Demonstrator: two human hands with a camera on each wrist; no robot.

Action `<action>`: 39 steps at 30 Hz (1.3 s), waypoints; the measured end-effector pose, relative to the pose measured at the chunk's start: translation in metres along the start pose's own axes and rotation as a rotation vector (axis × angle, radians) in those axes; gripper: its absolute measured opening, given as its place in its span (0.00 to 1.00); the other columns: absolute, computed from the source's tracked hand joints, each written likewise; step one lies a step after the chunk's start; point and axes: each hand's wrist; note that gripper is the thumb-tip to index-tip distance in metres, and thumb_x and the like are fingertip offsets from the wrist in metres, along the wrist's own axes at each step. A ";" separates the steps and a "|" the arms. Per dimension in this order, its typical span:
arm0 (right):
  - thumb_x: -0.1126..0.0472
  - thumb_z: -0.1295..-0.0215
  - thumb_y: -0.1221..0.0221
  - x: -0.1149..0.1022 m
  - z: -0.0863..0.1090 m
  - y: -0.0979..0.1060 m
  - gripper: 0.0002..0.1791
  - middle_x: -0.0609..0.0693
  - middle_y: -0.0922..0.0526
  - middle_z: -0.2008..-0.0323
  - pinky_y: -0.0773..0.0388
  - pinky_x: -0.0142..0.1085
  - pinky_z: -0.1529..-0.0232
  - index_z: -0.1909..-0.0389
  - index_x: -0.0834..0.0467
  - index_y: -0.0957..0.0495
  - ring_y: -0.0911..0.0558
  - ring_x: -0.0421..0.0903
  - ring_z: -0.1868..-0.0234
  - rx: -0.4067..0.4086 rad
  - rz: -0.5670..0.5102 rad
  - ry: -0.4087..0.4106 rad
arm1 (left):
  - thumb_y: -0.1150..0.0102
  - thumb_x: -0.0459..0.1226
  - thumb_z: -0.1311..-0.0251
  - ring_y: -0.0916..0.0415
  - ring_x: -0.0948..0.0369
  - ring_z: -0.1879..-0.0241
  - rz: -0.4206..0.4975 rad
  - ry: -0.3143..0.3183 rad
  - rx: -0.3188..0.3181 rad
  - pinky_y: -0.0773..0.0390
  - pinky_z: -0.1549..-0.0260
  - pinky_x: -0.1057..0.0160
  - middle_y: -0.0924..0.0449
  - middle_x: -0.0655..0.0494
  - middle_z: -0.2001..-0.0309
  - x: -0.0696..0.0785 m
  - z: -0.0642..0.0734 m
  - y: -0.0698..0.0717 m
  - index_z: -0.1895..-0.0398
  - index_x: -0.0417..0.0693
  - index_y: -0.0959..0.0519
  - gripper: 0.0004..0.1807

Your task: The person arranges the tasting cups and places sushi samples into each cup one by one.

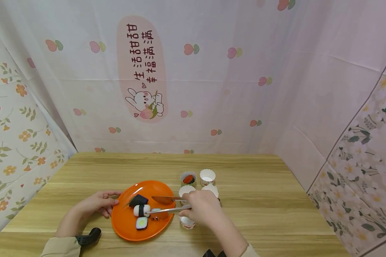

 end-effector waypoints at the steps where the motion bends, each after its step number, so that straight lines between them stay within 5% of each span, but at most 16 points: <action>1: 0.42 0.50 0.31 0.000 0.000 0.000 0.21 0.37 0.21 0.75 0.36 0.30 0.82 0.62 0.52 0.17 0.30 0.34 0.80 0.001 -0.003 -0.002 | 0.47 0.35 0.32 0.20 0.61 0.77 0.000 0.001 0.000 0.20 0.77 0.66 0.19 0.48 0.74 0.000 0.000 0.000 0.34 0.25 0.41 0.30; 10: 0.44 0.50 0.30 -0.001 0.000 -0.001 0.19 0.37 0.20 0.75 0.36 0.30 0.82 0.62 0.52 0.17 0.30 0.35 0.80 0.023 0.001 0.021 | 0.46 0.35 0.32 0.21 0.60 0.77 0.009 0.005 0.011 0.20 0.78 0.66 0.20 0.47 0.74 0.002 0.001 -0.001 0.33 0.26 0.41 0.30; 20: 0.44 0.50 0.31 0.001 0.000 -0.004 0.13 0.31 0.30 0.81 0.40 0.29 0.84 0.74 0.47 0.22 0.36 0.33 0.83 0.037 -0.009 0.028 | 0.46 0.36 0.32 0.21 0.61 0.77 0.004 0.013 0.007 0.20 0.77 0.66 0.19 0.49 0.73 0.001 0.000 0.000 0.34 0.27 0.41 0.30; 39: 0.44 0.49 0.32 0.000 0.000 -0.002 0.16 0.38 0.19 0.76 0.41 0.28 0.85 0.63 0.49 0.15 0.35 0.34 0.84 0.061 0.019 0.047 | 0.45 0.36 0.33 0.21 0.61 0.76 -0.012 0.015 0.022 0.20 0.77 0.66 0.19 0.47 0.71 -0.002 -0.001 0.001 0.34 0.27 0.40 0.30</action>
Point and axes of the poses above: each hand's wrist, its own z-axis away from the middle knuckle, its own y-axis out of the back of the hand, x = y × z
